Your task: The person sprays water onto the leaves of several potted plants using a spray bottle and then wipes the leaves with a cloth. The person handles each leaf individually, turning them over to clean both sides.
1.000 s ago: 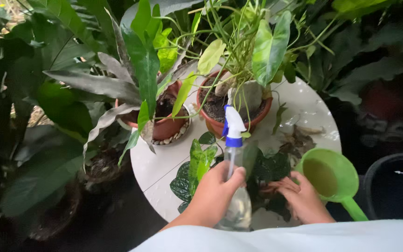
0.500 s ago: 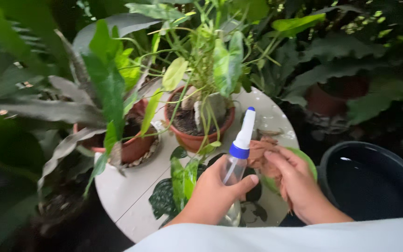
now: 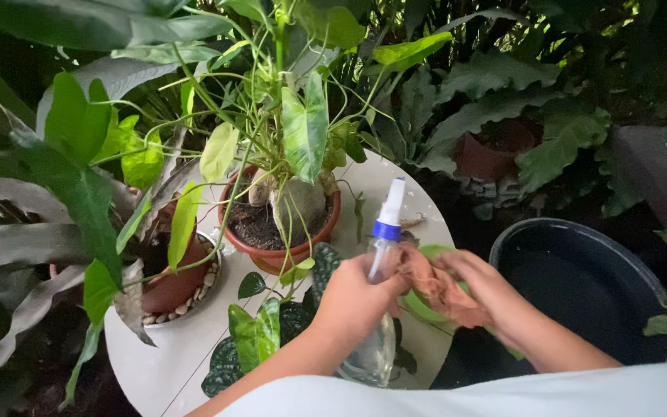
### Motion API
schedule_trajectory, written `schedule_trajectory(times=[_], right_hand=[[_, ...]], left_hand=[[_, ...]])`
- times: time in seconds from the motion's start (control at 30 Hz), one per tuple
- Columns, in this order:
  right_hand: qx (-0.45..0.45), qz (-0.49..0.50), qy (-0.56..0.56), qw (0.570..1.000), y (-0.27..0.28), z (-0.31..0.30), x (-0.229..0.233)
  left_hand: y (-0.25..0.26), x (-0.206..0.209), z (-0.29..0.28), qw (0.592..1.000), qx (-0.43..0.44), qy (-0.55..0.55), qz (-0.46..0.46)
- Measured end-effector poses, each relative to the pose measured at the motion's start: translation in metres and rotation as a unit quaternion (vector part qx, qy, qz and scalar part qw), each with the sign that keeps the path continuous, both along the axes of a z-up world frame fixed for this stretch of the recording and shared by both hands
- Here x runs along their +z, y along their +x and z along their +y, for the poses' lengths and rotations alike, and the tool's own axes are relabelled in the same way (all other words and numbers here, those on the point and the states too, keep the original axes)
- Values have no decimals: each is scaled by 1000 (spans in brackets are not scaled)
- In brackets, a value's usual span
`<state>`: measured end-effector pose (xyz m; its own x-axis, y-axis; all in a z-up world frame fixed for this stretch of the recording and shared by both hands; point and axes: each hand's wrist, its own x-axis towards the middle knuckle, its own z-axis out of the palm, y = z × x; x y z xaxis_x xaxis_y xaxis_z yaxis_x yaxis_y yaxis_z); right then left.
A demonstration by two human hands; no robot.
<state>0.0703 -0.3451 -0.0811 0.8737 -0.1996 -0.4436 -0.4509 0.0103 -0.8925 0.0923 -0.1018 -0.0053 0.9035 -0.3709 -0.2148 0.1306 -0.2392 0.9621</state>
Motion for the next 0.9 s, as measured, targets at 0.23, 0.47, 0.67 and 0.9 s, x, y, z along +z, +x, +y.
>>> schedule_trajectory(times=[0.23,0.47,0.67,0.9], right_hand=[[23,50,-505,861,21,-119,-160],[115,232,-337,905,27,-147,-220],[4,196,-64,978,11,-123,-273],[-48,206,-117,970,-12,-75,-194]], left_hand=[[8,-9,0,998,8,-39,48],[3,-4,7,998,23,-42,50],[-6,-2,27,996,76,31,44],[-26,1,61,986,121,102,51]])
